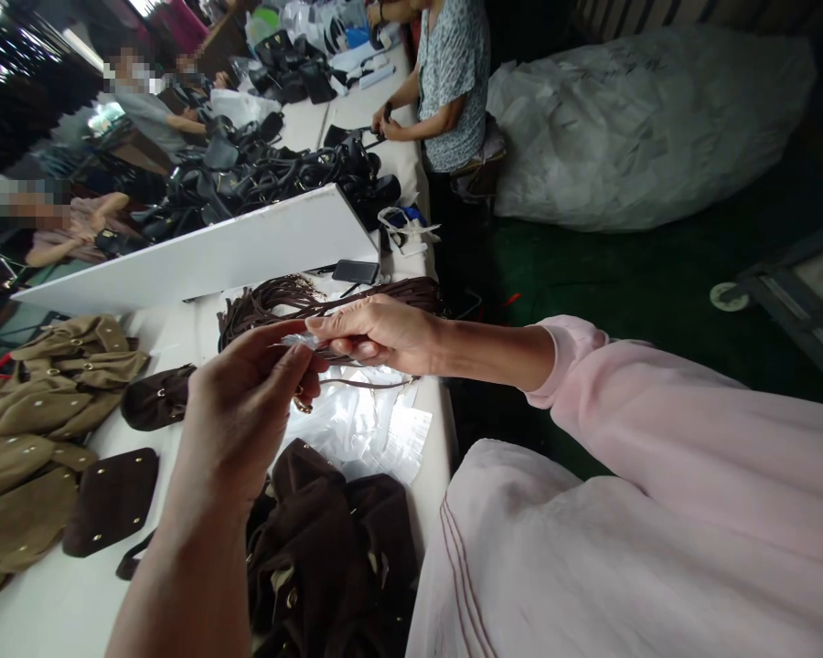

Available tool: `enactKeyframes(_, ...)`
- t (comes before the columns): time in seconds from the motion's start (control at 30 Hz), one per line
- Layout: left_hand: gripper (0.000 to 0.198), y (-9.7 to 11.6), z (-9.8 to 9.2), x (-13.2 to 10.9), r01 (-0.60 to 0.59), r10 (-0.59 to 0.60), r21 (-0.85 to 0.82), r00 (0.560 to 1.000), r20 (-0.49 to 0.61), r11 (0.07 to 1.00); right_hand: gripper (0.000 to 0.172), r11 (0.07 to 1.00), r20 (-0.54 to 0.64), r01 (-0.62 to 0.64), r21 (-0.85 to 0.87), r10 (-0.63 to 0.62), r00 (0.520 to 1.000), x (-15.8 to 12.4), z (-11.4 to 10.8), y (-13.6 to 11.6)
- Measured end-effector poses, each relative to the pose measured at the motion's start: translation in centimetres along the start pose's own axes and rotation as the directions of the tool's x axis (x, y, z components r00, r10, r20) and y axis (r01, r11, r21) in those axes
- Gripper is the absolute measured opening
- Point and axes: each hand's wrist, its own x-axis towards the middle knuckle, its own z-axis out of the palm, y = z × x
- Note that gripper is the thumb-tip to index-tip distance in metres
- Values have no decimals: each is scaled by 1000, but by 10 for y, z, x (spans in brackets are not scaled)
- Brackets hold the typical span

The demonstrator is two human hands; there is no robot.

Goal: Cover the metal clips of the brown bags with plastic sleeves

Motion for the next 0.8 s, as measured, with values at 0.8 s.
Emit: enactKeyframes(0.8,21,-79,-78,-129,203,-231,-249,969,-87,947,39,716,560,285,-637,175,810,17,13,46)
